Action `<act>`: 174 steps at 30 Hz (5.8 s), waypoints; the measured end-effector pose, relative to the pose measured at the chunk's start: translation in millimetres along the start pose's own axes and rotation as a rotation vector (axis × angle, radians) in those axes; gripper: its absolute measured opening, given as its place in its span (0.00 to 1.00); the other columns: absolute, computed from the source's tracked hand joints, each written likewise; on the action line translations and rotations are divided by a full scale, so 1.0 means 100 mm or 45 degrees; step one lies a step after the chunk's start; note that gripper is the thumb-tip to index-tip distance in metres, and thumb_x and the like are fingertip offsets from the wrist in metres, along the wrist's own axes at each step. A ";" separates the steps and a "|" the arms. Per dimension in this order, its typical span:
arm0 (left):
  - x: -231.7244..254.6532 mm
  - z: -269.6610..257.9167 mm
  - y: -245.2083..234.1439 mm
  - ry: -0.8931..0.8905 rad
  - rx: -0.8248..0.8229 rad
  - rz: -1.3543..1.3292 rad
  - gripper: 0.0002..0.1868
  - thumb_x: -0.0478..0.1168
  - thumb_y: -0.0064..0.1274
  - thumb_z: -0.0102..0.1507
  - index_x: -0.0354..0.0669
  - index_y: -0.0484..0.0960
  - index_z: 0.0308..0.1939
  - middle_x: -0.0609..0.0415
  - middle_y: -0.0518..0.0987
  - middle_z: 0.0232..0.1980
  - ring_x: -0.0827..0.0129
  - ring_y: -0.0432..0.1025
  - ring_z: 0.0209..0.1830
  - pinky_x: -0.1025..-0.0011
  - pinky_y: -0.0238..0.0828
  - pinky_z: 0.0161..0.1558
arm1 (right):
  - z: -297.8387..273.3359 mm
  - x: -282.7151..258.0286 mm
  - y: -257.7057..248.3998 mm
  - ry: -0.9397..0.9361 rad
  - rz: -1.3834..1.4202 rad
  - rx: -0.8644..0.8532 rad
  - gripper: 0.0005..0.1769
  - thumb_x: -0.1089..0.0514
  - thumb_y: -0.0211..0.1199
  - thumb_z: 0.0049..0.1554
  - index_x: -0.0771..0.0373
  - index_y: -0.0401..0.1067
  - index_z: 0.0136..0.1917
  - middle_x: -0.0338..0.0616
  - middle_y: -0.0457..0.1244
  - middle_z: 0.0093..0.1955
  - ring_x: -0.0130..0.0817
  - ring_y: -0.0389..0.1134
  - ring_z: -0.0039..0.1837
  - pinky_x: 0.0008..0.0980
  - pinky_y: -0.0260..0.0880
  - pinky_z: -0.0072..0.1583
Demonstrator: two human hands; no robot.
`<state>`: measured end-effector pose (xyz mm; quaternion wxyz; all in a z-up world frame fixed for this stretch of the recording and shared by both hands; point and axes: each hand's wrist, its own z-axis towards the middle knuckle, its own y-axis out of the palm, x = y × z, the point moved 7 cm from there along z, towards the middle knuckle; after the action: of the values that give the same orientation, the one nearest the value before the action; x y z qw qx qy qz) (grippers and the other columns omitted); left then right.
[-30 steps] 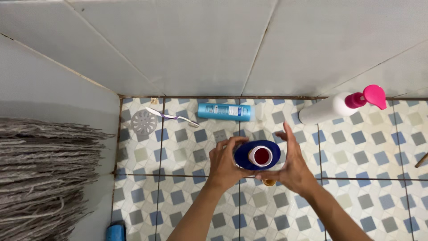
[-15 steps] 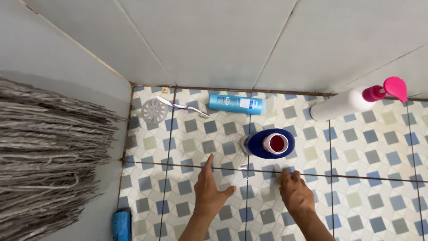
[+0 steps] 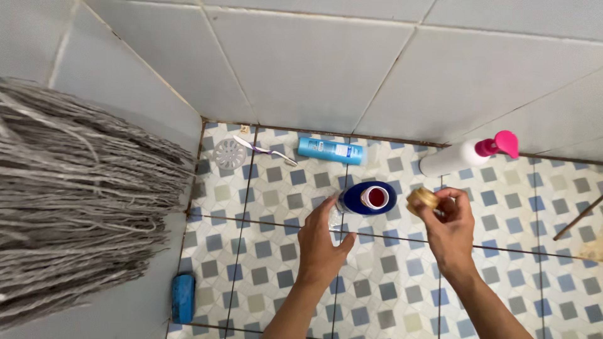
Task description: The person picks up a bag of liquid detergent, opens a bottle, and pours the detergent into the bottle before placing the bag on the toilet tank and retrieving a different cleaning product to repeat the process.
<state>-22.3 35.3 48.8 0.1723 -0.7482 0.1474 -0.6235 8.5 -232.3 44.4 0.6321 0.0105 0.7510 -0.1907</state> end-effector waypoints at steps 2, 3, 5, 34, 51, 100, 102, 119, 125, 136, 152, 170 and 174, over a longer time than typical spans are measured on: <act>0.15 -0.02 -0.02 0.005 -0.023 0.038 0.42 0.37 0.67 0.54 0.46 0.66 0.70 0.51 0.70 0.71 0.55 0.62 0.72 0.53 0.57 0.68 | 0.00 -0.46 0.05 -0.169 -0.083 -0.031 0.22 0.60 0.72 0.57 0.64 0.62 0.58 0.49 0.63 0.57 0.31 0.67 0.55 0.33 0.71 0.57; 0.21 -0.03 -0.03 0.033 -0.028 0.134 0.39 0.37 0.66 0.55 0.47 0.67 0.69 0.53 0.68 0.73 0.58 0.60 0.73 0.52 0.53 0.67 | -0.04 -0.65 0.11 -0.198 -0.358 -0.081 0.23 0.60 0.74 0.55 0.64 0.62 0.55 0.46 0.67 0.59 0.35 0.66 0.53 0.34 0.69 0.56; 0.30 -0.04 -0.04 0.060 -0.033 0.229 0.36 0.37 0.64 0.56 0.47 0.68 0.68 0.55 0.67 0.74 0.60 0.58 0.74 0.50 0.50 0.66 | -0.10 -0.95 0.24 -0.226 -0.634 -0.130 0.23 0.59 0.75 0.52 0.64 0.63 0.52 0.44 0.71 0.60 0.39 0.66 0.51 0.36 0.67 0.56; 0.18 0.05 0.36 0.009 -0.431 0.769 0.36 0.32 0.53 0.62 0.50 0.63 0.74 0.66 0.57 0.80 0.65 0.46 0.81 0.39 0.38 0.74 | -0.06 -0.65 1.00 -0.864 -1.603 -0.823 0.34 0.66 0.57 0.48 0.51 0.70 0.69 0.54 0.68 0.55 0.50 0.74 0.48 0.39 0.76 0.46; 0.11 0.09 0.26 -0.175 -0.426 0.809 0.37 0.35 0.56 0.61 0.48 0.62 0.74 0.61 0.61 0.77 0.65 0.50 0.78 0.45 0.41 0.75 | -0.02 -0.79 0.68 -0.479 -1.443 -0.656 0.30 0.44 0.67 0.51 0.61 0.66 0.61 0.54 0.66 0.51 0.54 0.73 0.41 0.44 0.75 0.42; 7.58 -0.88 -3.18 0.682 0.183 -0.178 0.07 0.42 0.55 0.64 0.42 0.78 0.40 0.56 0.77 0.43 0.67 0.75 0.42 0.65 0.71 0.40 | -0.94 -8.07 -2.53 -0.160 -0.044 -0.176 0.17 0.52 0.66 0.56 0.65 0.82 0.51 0.46 0.74 0.46 0.35 0.76 0.50 0.39 0.78 0.50; 8.02 -1.06 -3.46 0.743 0.187 -0.155 0.08 0.43 0.55 0.64 0.43 0.78 0.40 0.57 0.77 0.44 0.68 0.76 0.43 0.65 0.71 0.40 | -1.09 -8.52 -2.61 -0.180 -0.085 -0.169 0.17 0.50 0.66 0.57 0.65 0.82 0.51 0.47 0.74 0.46 0.35 0.76 0.50 0.38 0.78 0.50; 10.40 -2.75 -5.29 1.263 0.218 -0.021 0.13 0.46 0.56 0.65 0.44 0.81 0.49 0.54 0.79 0.49 0.68 0.79 0.40 0.67 0.74 0.42 | -2.57 -11.34 -2.74 -0.686 0.024 -0.296 0.18 0.49 0.61 0.59 0.63 0.80 0.54 0.43 0.73 0.51 0.33 0.75 0.51 0.35 0.78 0.50; 10.45 -2.98 -5.84 1.263 0.230 0.048 0.13 0.47 0.57 0.64 0.45 0.82 0.47 0.56 0.82 0.44 0.70 0.79 0.39 0.68 0.75 0.39 | -2.76 -11.78 -2.48 -0.793 0.017 -0.363 0.18 0.49 0.62 0.58 0.63 0.81 0.53 0.44 0.74 0.49 0.34 0.76 0.51 0.35 0.78 0.50; 9.89 -2.50 -6.99 1.112 0.575 -0.072 0.17 0.45 0.60 0.60 0.43 0.84 0.50 0.55 0.81 0.53 0.69 0.78 0.43 0.68 0.75 0.48 | -2.74 -12.19 -1.25 -1.059 -0.095 -0.412 0.21 0.50 0.64 0.56 0.61 0.77 0.60 0.46 0.72 0.49 0.34 0.73 0.52 0.35 0.81 0.49; 9.52 -1.56 -7.87 0.782 0.724 -0.055 0.22 0.46 0.59 0.61 0.44 0.79 0.57 0.49 0.76 0.60 0.64 0.74 0.59 0.63 0.73 0.57 | -1.71 -13.07 0.50 -1.422 -0.348 -0.202 0.50 0.46 0.74 0.48 0.54 0.53 0.77 0.59 0.52 0.72 0.60 0.56 0.74 0.52 0.62 0.69; 9.58 -0.70 -7.96 0.664 0.859 -0.266 0.32 0.62 0.40 0.69 0.36 0.78 0.55 0.42 0.75 0.56 0.56 0.73 0.58 0.59 0.69 0.60 | -1.15 -13.27 0.96 -1.075 -0.517 -0.290 0.82 0.50 0.85 0.37 0.48 0.26 0.85 0.73 0.43 0.76 0.70 0.56 0.74 0.52 0.63 0.72; 9.65 -0.86 -7.97 0.753 0.892 -0.312 0.30 0.61 0.41 0.69 0.36 0.78 0.53 0.43 0.76 0.56 0.55 0.73 0.57 0.59 0.69 0.59 | -1.47 -13.47 0.65 -1.498 -0.278 -0.071 0.78 0.52 0.85 0.36 0.58 0.32 0.83 0.71 0.47 0.74 0.67 0.56 0.74 0.50 0.61 0.72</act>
<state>70.1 323.8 1265.8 0.2902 -0.4471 -0.1184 -0.8378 156.8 175.7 1329.6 0.9186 -0.1904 0.2765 -0.2086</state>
